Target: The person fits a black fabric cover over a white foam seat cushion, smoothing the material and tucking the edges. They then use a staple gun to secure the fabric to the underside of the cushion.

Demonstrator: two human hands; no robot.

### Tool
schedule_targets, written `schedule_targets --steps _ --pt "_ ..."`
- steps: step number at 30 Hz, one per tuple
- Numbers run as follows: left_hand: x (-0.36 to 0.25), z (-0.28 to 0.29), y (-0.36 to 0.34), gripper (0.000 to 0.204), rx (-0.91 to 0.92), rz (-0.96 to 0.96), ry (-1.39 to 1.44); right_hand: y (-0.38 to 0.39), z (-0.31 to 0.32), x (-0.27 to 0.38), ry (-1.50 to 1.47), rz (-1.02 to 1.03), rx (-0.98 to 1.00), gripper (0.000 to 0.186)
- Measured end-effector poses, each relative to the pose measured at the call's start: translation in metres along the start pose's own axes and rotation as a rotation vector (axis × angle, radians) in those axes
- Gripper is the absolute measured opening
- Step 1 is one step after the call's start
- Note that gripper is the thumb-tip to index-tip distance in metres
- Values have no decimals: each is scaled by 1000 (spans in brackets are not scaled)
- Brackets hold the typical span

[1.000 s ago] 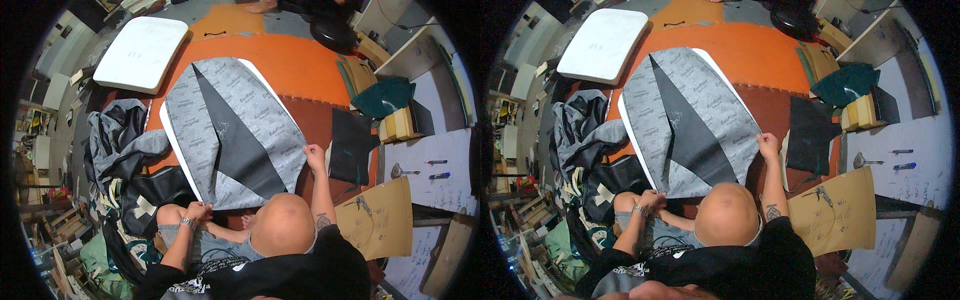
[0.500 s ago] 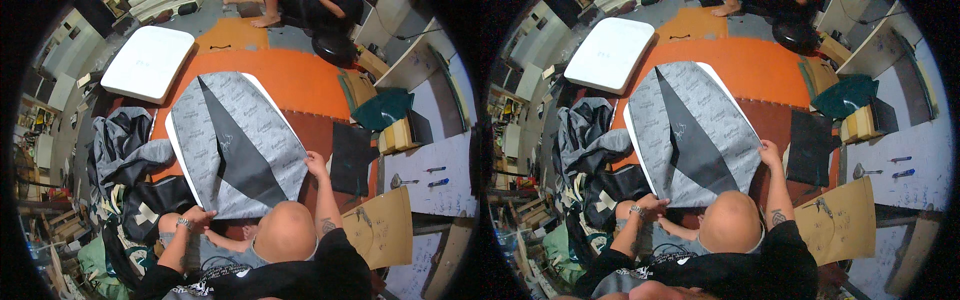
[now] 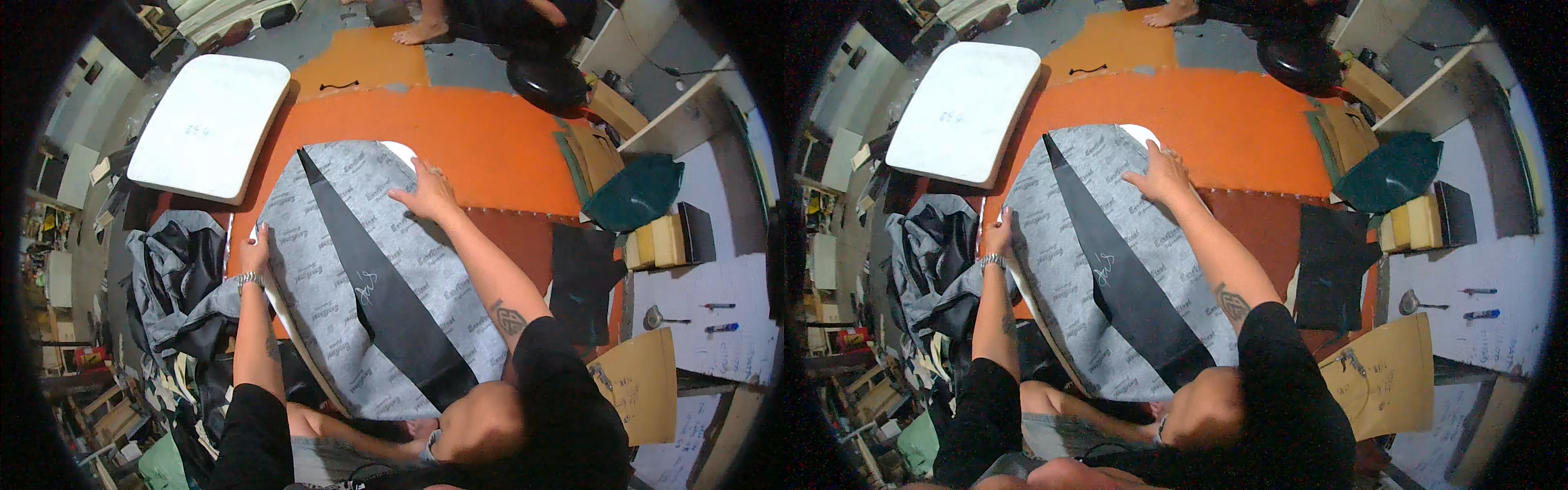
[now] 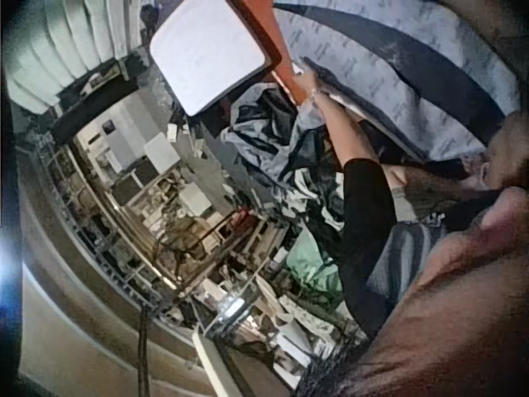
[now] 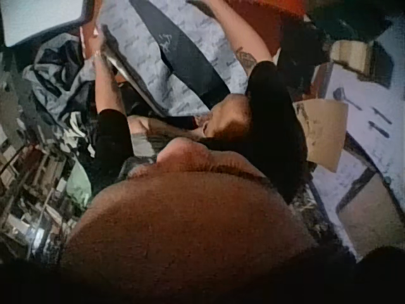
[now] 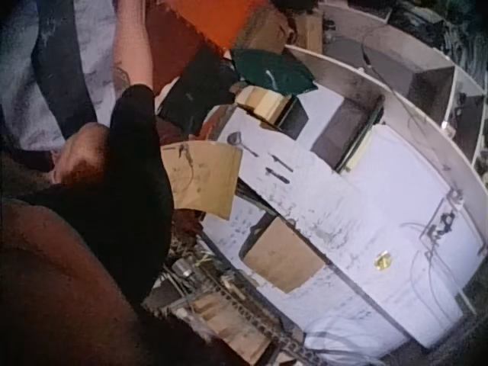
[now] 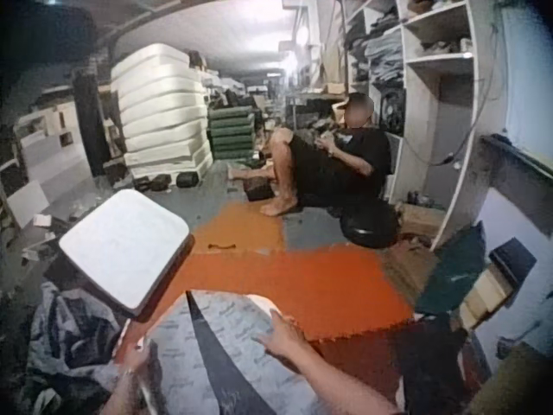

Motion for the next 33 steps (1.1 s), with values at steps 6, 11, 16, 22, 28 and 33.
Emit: schedule_targets --steps 6,11,16,22,28,33 --pt "16 0 -5 64 60 20 -151 -75 -42 -9 63 -261 34 82" --pt "44 -12 -1 56 11 -19 100 -98 -50 -31 -35 -382 29 72" --pt "42 -24 13 55 170 66 327 -98 -51 -43 -105 -388 22 58" --pt "25 6 27 53 155 141 378 -76 -30 -36 -151 -354 -91 53" --pt "12 101 67 47 27 16 522 -30 41 16 -236 -203 -274 56" --pt "9 203 139 49 -25 30 773 76 136 88 -372 -32 -584 43"
Point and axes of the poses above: each hand's wrist, its own y-axis away from the middle knuckle, its own z-axis out of the back of the hand, x = y × z, the point moved 5 cm from there along -y, towards the middle knuckle, and after that the axes turned 8 degrees about -y, right-handed, at the moved point
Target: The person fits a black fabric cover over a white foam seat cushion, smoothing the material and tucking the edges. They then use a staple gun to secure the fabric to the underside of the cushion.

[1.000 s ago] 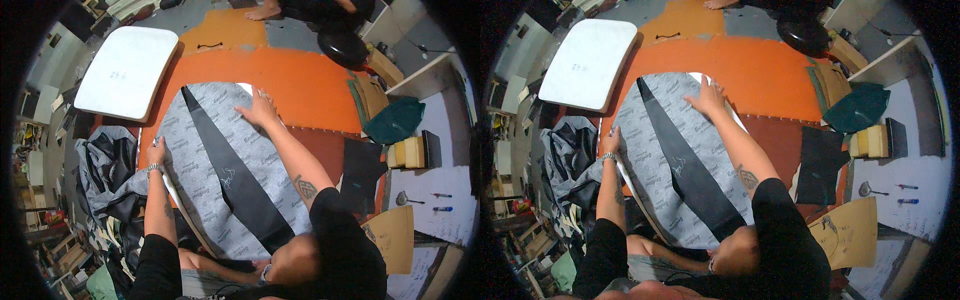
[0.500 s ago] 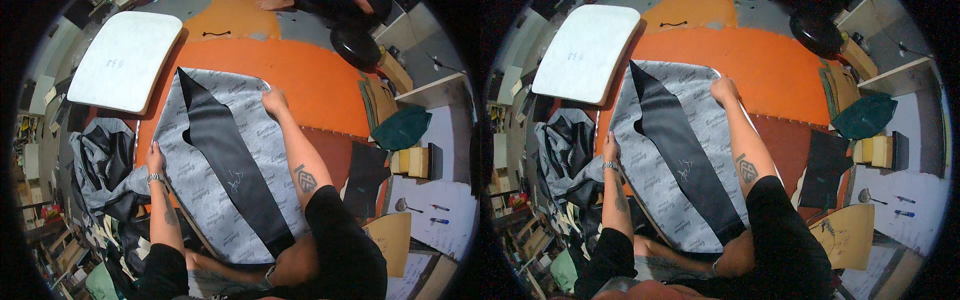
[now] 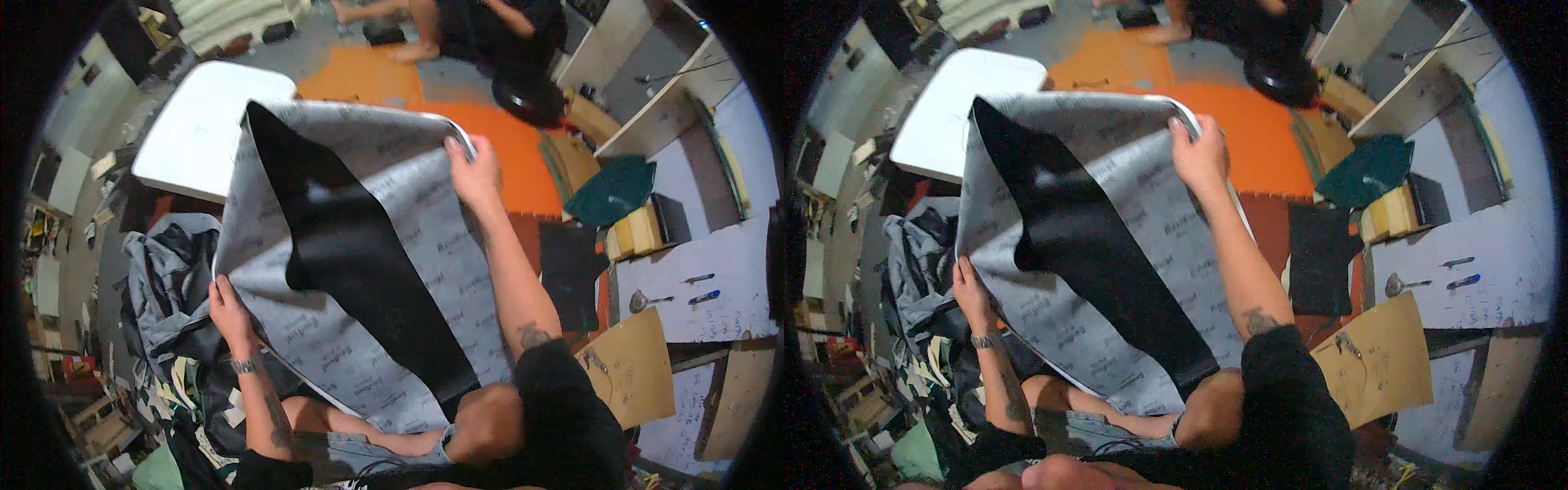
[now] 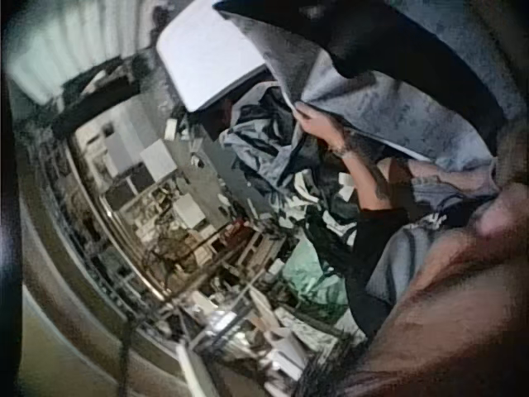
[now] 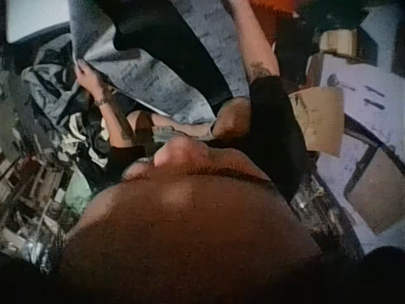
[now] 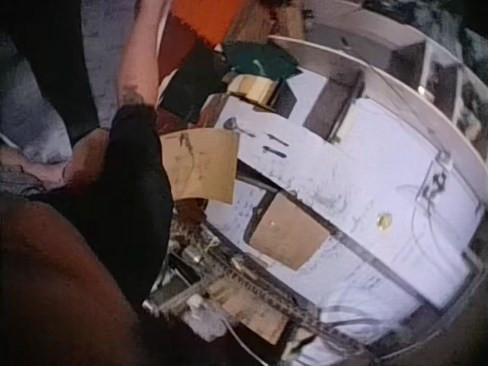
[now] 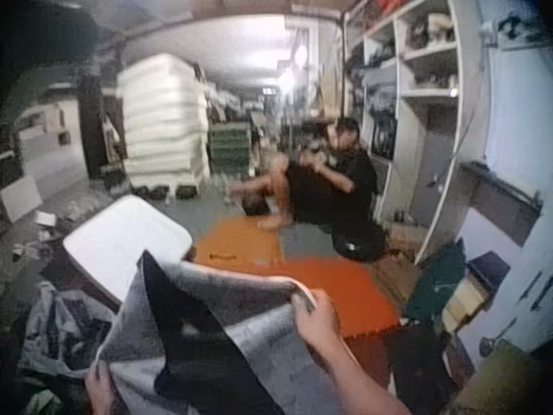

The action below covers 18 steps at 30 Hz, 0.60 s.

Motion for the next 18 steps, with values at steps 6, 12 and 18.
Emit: schedule_targets --steps 6,12,18 --pt "-39 109 95 44 -129 -275 248 114 161 168 -293 401 -281 25" --pt "54 146 135 42 -91 -357 571 209 192 260 -201 866 -146 40" --pt "96 200 124 34 136 -46 231 260 160 285 -187 1016 52 52"
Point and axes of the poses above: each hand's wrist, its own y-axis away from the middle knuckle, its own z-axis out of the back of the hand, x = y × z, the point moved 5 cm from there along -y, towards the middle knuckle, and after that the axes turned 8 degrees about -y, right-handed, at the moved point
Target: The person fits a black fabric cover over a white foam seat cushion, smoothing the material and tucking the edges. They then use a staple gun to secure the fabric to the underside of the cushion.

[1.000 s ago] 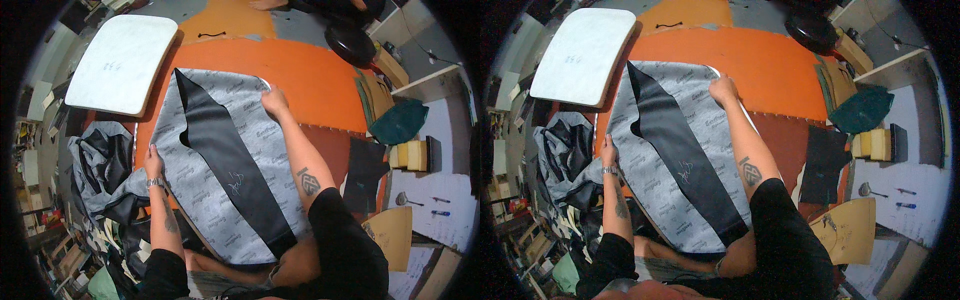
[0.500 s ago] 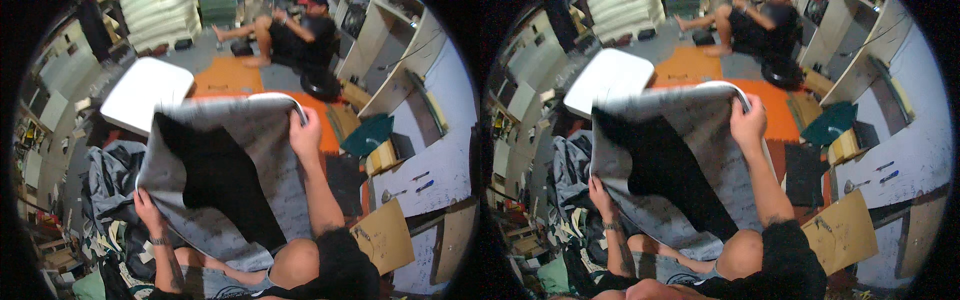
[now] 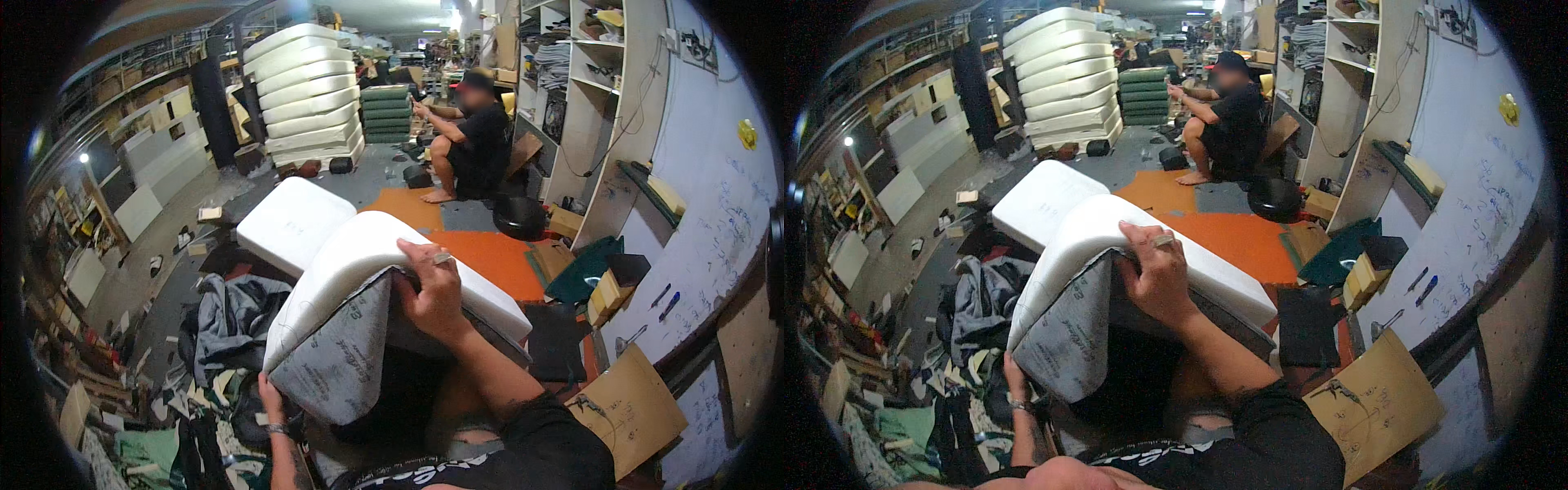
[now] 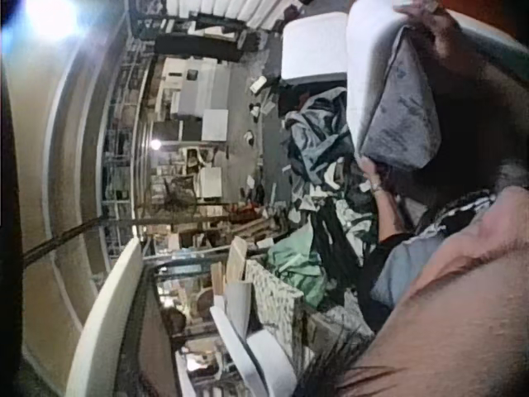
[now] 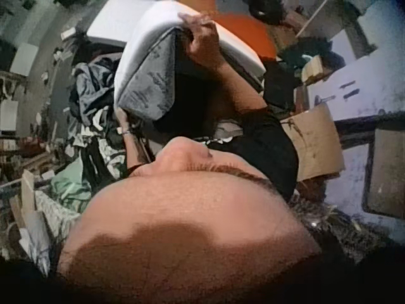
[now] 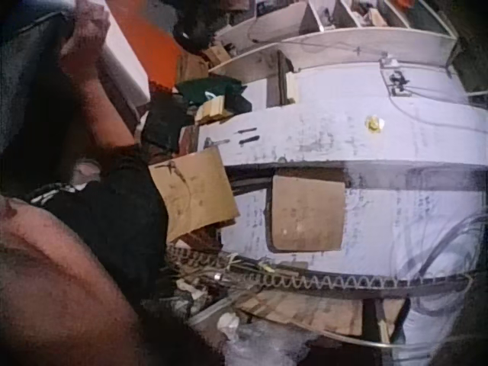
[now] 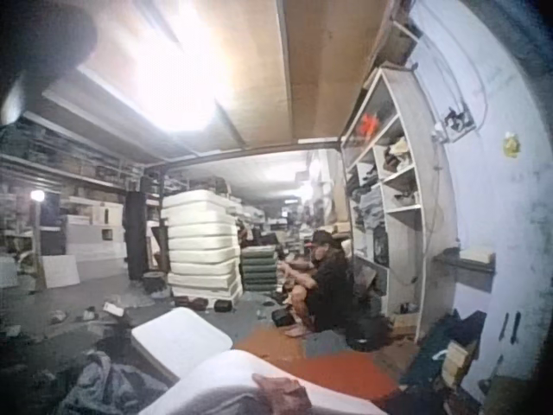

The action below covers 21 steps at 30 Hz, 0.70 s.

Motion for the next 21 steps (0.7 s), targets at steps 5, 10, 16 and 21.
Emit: schedule_targets --steps 5,10,16,21 --pt "-175 66 15 27 -361 -124 -379 8 -35 45 -26 48 53 57" --pt "-318 -23 112 40 13 -652 -277 5 -79 74 -101 50 117 52" --pt "-330 -48 107 41 -233 -588 -509 -3 -109 79 -125 50 146 48" --pt "-320 -48 86 30 -198 -738 -361 -3 -97 73 -138 115 132 50"
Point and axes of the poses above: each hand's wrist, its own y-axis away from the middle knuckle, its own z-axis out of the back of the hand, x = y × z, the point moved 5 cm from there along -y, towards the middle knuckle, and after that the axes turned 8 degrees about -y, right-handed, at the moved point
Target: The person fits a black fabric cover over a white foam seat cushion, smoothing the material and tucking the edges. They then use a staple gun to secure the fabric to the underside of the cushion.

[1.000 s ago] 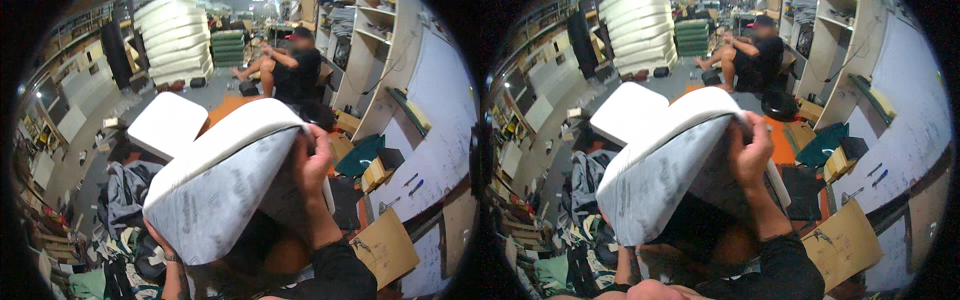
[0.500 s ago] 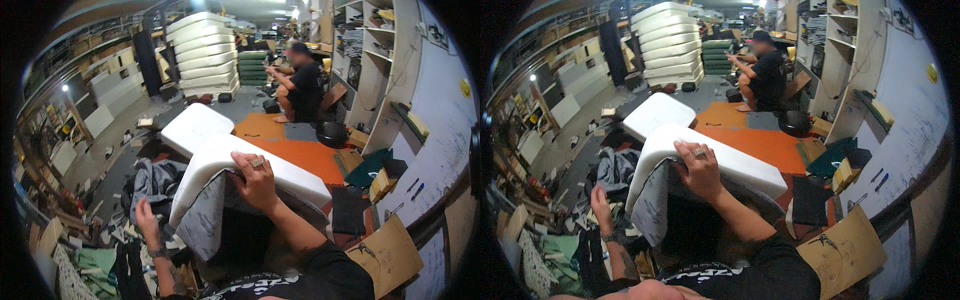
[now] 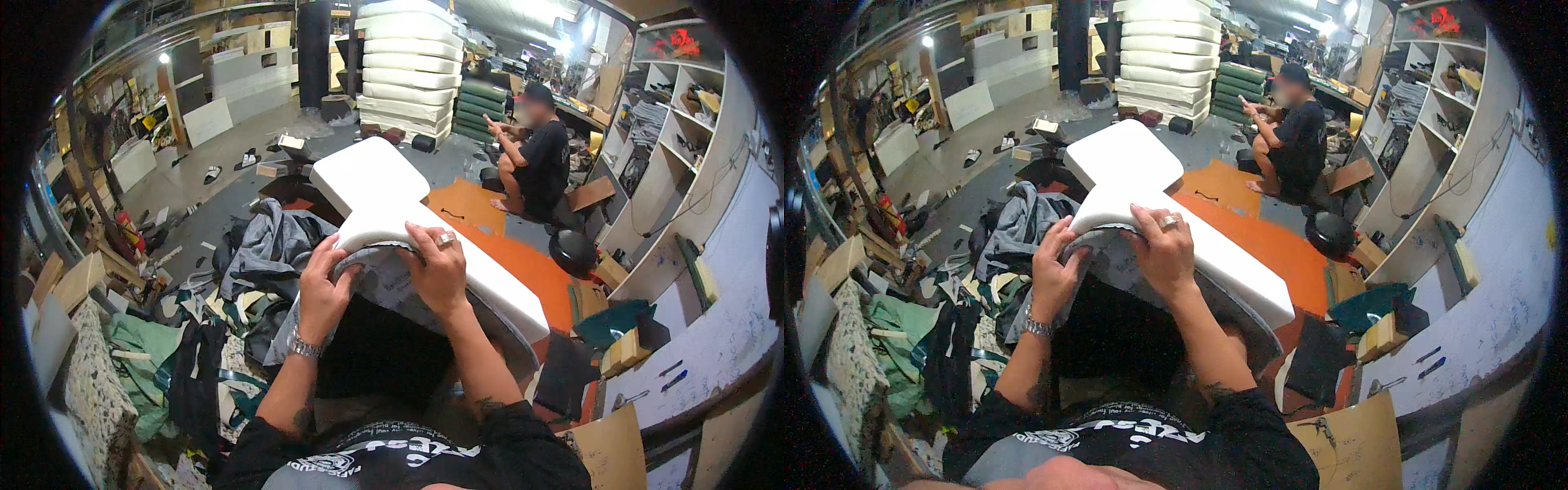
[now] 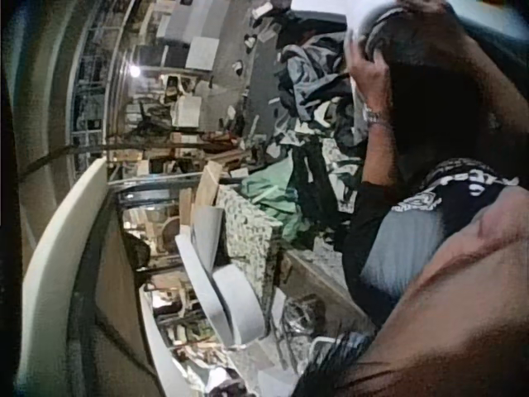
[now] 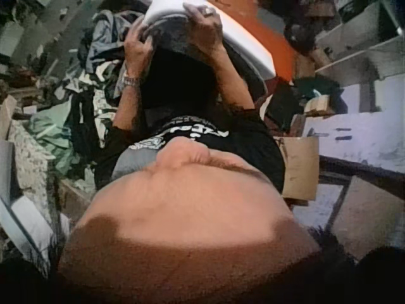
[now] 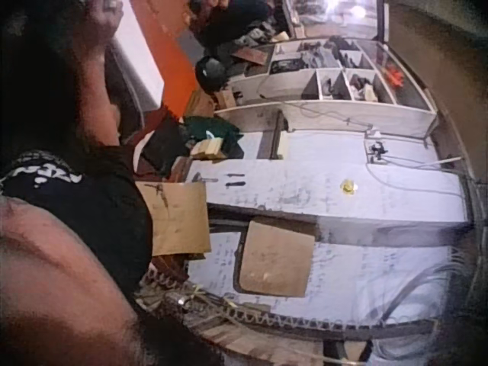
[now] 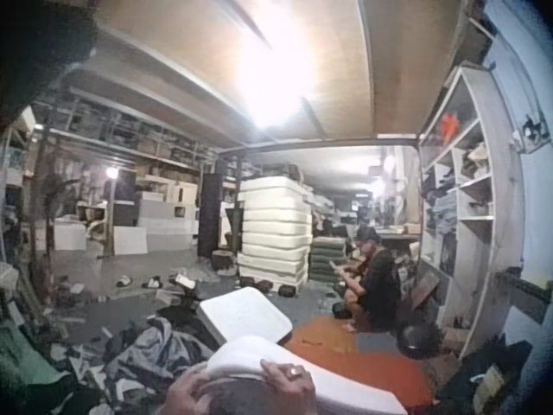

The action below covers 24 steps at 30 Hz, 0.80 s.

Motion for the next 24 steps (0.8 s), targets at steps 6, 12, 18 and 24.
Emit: schedule_targets --steps 6,12,18,24 --pt "-15 -14 6 39 42 12 72 9 28 -3 -7 63 -116 27" --pt "-39 -20 27 35 -7 -155 -42 25 50 -2 32 57 -149 25" --pt "-61 -32 36 19 -121 -176 -66 39 78 3 25 100 -170 35" --pt "-91 -47 39 26 -168 -289 -107 52 109 5 140 8 -115 48"
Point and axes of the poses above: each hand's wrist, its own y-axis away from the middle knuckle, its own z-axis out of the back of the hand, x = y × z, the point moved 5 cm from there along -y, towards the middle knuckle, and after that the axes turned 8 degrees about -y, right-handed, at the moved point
